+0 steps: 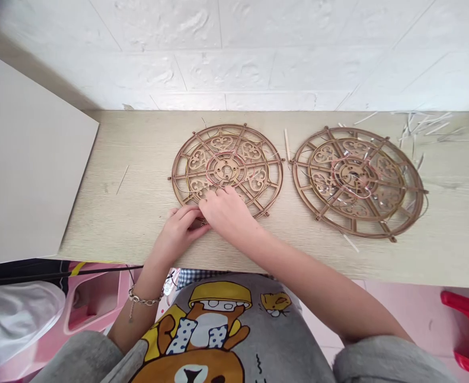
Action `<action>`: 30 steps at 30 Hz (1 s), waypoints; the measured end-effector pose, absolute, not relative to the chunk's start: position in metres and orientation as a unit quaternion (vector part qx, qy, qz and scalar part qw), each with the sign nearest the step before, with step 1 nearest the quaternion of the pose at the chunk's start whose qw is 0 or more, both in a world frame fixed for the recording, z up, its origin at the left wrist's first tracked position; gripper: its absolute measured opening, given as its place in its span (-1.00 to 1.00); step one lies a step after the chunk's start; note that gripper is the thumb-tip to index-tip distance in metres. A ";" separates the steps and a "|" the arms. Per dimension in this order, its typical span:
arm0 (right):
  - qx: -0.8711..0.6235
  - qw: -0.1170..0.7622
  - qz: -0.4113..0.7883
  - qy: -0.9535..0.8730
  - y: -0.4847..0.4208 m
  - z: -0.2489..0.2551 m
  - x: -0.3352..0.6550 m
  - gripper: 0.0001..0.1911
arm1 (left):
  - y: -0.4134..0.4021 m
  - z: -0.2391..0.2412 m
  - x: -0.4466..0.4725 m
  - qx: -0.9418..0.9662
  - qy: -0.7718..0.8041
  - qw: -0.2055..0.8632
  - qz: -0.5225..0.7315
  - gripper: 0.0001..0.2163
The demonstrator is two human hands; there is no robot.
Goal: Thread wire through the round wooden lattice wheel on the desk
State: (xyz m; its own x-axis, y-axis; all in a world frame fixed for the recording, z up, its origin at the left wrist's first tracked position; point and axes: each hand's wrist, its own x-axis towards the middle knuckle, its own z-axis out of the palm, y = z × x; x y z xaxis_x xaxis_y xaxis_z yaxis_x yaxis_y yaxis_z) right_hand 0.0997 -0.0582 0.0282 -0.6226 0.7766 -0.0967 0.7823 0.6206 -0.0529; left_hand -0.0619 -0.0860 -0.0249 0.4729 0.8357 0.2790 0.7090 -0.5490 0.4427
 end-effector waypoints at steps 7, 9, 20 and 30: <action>0.548 0.039 -0.098 0.830 -0.066 0.029 0.092 -0.81 | -0.086 -0.025 -0.063 0.850 0.447 0.139 0.244 -0.84; 0.567 0.024 -0.103 0.817 -0.071 0.027 0.091 -0.82 | -0.086 -0.025 -0.063 0.848 0.447 0.143 0.248 -0.84; 0.593 -0.222 -0.121 0.764 -0.072 0.019 0.138 -0.68 | -0.087 -0.023 -0.063 0.822 0.477 0.170 0.260 -0.81; 0.654 -0.138 -0.119 0.734 -0.082 0.001 0.194 -0.62 | -0.088 -0.018 -0.071 0.776 0.538 0.195 0.264 -0.87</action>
State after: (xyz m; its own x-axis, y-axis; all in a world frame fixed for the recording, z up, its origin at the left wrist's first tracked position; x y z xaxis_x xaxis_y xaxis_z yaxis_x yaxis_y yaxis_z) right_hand 0.1942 -0.0816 0.0007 -0.1058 0.9933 0.0463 0.9277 0.1154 -0.3549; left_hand -0.0714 -0.0879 -0.0176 0.2815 0.9385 0.1998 0.7333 -0.3447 0.5861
